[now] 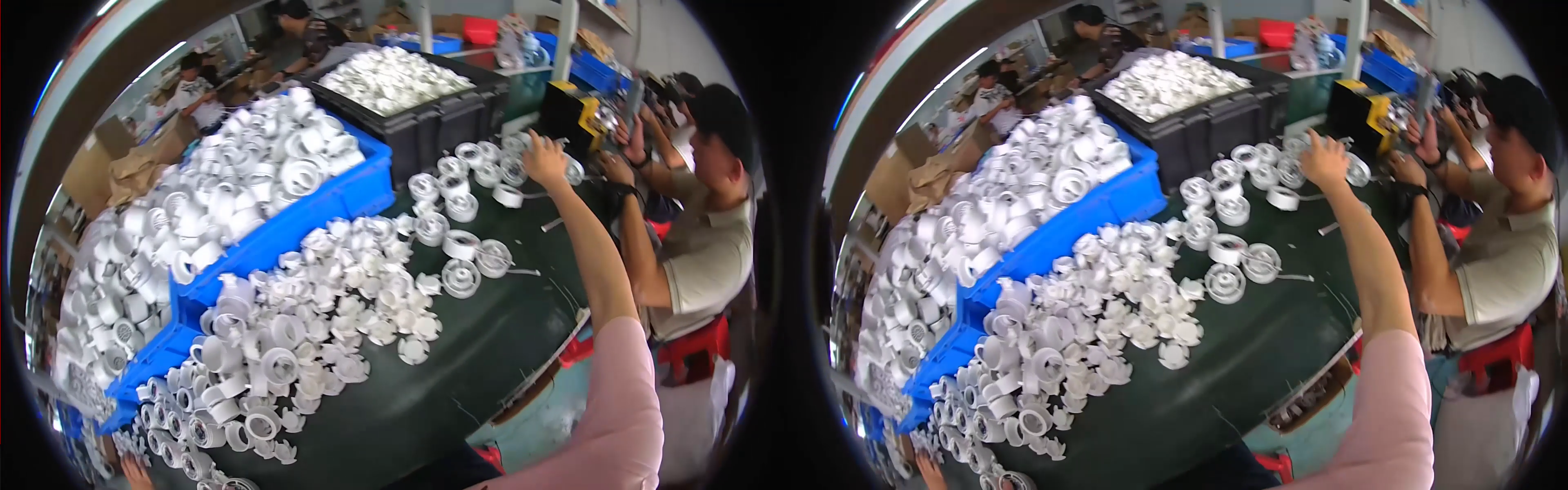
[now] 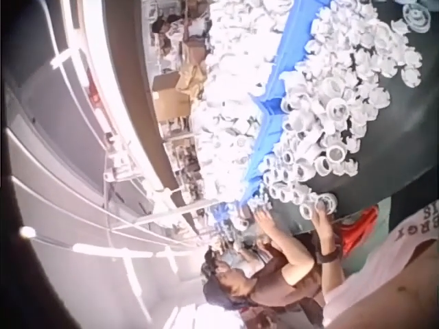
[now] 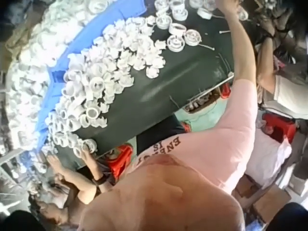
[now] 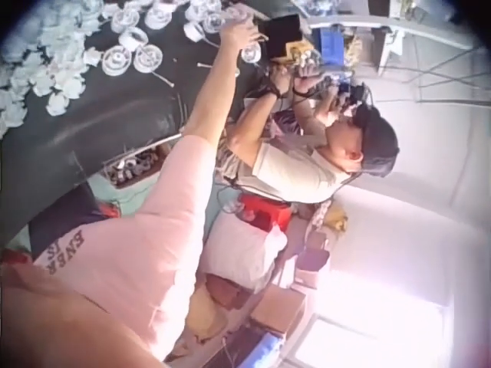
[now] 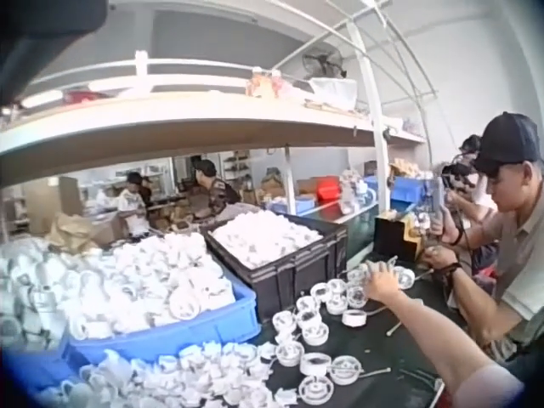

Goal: Assembling white plastic electronic components and wiring on a production line.

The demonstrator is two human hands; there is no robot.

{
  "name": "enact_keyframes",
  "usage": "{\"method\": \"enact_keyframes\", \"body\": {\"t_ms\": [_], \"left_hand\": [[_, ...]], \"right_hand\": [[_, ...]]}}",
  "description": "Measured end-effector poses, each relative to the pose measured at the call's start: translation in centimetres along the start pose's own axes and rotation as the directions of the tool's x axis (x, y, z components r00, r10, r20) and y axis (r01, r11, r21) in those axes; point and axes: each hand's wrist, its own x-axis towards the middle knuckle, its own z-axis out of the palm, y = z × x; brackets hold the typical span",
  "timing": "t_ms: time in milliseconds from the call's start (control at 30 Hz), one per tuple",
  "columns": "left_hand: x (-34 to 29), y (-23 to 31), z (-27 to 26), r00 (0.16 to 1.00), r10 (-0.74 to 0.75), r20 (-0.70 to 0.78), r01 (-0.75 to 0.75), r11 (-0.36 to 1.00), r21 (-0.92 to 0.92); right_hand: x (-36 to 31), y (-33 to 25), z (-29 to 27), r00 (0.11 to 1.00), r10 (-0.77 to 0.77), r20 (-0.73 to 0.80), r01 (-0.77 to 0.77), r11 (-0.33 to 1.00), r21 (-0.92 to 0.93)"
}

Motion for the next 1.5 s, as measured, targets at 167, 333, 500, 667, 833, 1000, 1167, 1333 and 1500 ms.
{"method": "enact_keyframes", "body": {"t_ms": [167, 333, 500, 667, 833, 1000, 1167, 1333, 1500], "left_hand": [[1.6, -1.0, -1.7, 0.980, 0.116, -0.163, -0.089, 0.983, 0.163], [2.7, -2.2, -4.9, 0.949, 0.250, -0.191, -0.134, 0.871, 0.473], [3.2, 1.5, -3.3, 0.544, 0.816, -0.193, -0.223, 0.363, 0.905], [8.7, 8.0, 0.1, 0.622, 0.783, 0.009, -0.606, 0.474, 0.640], [19.8, 14.6, 4.3, 0.502, 0.857, 0.115, -0.710, 0.333, 0.621], [28.3, 17.5, 7.5, 0.419, 0.899, -0.125, -0.590, 0.375, 0.715], [37.1, 17.6, 8.5, 0.512, 0.836, -0.196, -0.472, 0.465, 0.749], [45.9, 16.0, -0.1, 0.543, 0.833, -0.108, -0.768, 0.544, 0.338], [42.2, 16.0, 1.6, 0.754, 0.655, -0.054, -0.637, 0.749, 0.183]], "right_hand": [[-0.1, 1.5, -0.2, 1.000, -0.016, 0.004, 0.017, 0.988, -0.155], [-0.7, -0.7, -3.1, 0.997, -0.033, 0.063, 0.041, 0.992, -0.120], [-1.3, 2.3, 2.4, 0.942, -0.294, -0.161, 0.286, 0.955, -0.074], [-3.0, 1.6, 0.8, 0.963, -0.269, 0.010, 0.253, 0.919, 0.301], [-7.0, -1.7, -4.2, 0.953, -0.290, 0.081, 0.220, 0.854, 0.473], [-14.3, -5.7, -16.2, 0.965, -0.242, -0.103, 0.245, 0.687, 0.684], [-26.4, -7.5, -24.2, 0.907, -0.419, -0.032, 0.233, 0.439, 0.868], [-34.4, -8.0, -23.9, 0.721, -0.567, 0.399, -0.490, -0.009, 0.872], [-34.8, -7.3, -24.8, 0.579, -0.661, 0.478, -0.725, -0.148, 0.673]]}}
